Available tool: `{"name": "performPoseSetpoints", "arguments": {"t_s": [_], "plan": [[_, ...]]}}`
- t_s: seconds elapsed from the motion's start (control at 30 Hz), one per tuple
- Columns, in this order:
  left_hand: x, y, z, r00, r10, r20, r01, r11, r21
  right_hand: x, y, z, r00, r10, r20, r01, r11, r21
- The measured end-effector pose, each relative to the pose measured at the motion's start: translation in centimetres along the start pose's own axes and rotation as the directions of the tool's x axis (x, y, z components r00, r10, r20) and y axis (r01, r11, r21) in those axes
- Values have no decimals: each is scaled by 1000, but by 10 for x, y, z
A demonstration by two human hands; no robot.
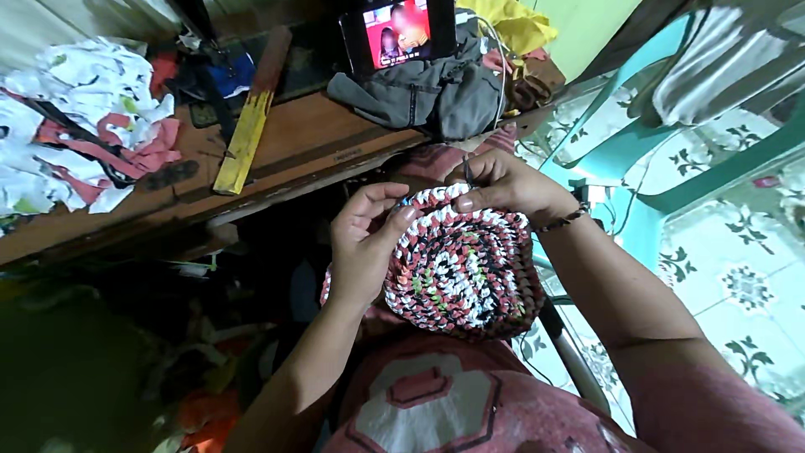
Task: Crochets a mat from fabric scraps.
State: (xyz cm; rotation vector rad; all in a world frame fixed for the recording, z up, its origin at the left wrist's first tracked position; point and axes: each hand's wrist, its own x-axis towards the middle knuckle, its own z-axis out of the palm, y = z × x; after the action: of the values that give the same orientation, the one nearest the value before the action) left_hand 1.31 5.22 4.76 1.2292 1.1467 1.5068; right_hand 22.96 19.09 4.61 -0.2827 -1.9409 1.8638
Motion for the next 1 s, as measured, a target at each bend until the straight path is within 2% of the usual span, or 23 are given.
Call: {"name": "performPoseSetpoints", "arguments": {"t_s": [0.37, 0.47, 0.57, 0.67, 0.73, 0.83, 1.0], "plan": [[-9, -8, 0, 996, 87, -8, -86, 992, 88, -7, 0, 8, 996, -29, -82, 20, 994, -106], [-12, -8, 3, 996, 92, -19, -90, 991, 101, -10, 3, 7, 996, -26, -83, 24, 999, -23], [-14, -7, 6, 992, 127, -8, -126, 989, 82, -11, 6, 7, 984, 123, -128, -95, 974, 205], [-14, -9, 8, 992, 128, -14, -127, 989, 74, -7, 16, 1, 964, 184, -191, -161, 979, 128], [-13, -11, 8, 992, 122, -23, -120, 990, 72, -6, 25, -5, 974, 189, -127, -176, 978, 110], [-13, -12, 9, 992, 124, -27, -122, 990, 64, -4, 31, -2, 988, 146, -47, -135, 974, 183], [-11, -14, 9, 992, 123, -29, -120, 990, 67, -6, 26, 4, 989, 146, 1, -143, 963, 228]]}}
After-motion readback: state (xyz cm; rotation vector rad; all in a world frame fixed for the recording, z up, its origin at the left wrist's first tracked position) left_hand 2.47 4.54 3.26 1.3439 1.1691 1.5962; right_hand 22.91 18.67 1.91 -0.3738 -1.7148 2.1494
